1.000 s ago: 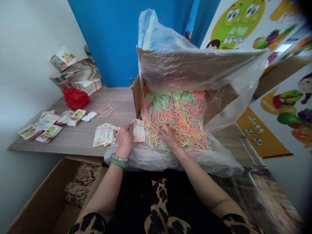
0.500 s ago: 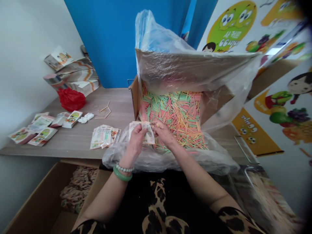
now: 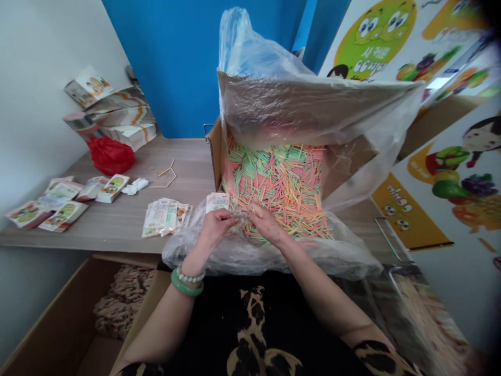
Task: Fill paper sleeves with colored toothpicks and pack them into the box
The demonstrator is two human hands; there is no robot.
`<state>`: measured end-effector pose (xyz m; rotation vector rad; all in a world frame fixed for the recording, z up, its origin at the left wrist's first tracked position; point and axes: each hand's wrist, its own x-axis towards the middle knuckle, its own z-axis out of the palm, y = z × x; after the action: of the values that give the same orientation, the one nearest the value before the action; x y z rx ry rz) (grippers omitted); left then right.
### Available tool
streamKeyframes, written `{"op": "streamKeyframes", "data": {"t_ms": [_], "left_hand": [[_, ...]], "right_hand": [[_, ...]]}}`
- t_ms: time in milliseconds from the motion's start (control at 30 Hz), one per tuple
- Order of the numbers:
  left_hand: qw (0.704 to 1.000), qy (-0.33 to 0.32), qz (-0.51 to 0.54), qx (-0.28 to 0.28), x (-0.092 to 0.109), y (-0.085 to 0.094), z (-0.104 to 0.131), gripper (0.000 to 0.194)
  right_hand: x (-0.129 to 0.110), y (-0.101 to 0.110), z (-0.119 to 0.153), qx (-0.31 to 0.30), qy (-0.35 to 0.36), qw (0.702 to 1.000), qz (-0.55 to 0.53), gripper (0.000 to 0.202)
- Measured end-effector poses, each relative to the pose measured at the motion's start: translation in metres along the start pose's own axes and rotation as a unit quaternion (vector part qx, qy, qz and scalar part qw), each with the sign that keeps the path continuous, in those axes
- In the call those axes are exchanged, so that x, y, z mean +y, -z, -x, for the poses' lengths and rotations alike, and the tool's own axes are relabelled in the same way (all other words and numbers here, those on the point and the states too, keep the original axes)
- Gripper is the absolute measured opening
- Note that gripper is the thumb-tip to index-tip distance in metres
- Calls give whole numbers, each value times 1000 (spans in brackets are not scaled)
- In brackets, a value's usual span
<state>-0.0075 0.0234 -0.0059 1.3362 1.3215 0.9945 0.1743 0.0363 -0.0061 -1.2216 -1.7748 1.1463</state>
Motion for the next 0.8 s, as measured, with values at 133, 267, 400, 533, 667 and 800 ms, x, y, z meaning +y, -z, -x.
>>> {"op": "streamKeyframes", "data": {"t_ms": [133,267,400,533,667,800], "left_hand": [[999,3,14,33,0,-3,5,38],[996,38,77,-1,1,-8,9,44],[996,23,71,-45,8,-8,15,33],[993,10,74,-95,12,-5,20,28],[999,22,40,-4,8,-3,21,38],[999,26,5,42,5,-6,22,42]], "right_hand": [[-7,-2,5,-22,-10,997,-69,16],[-11,-4,6,-67,-26,989,-128,15],[-11,-4,5,-34,-18,992,-122,12],[-8,-5,7,-32,-12,992,-123,15],[-9,-3,6,19,-23,985,-172,18],[-35,3,-2,100,-9,946,-309,17]]}}
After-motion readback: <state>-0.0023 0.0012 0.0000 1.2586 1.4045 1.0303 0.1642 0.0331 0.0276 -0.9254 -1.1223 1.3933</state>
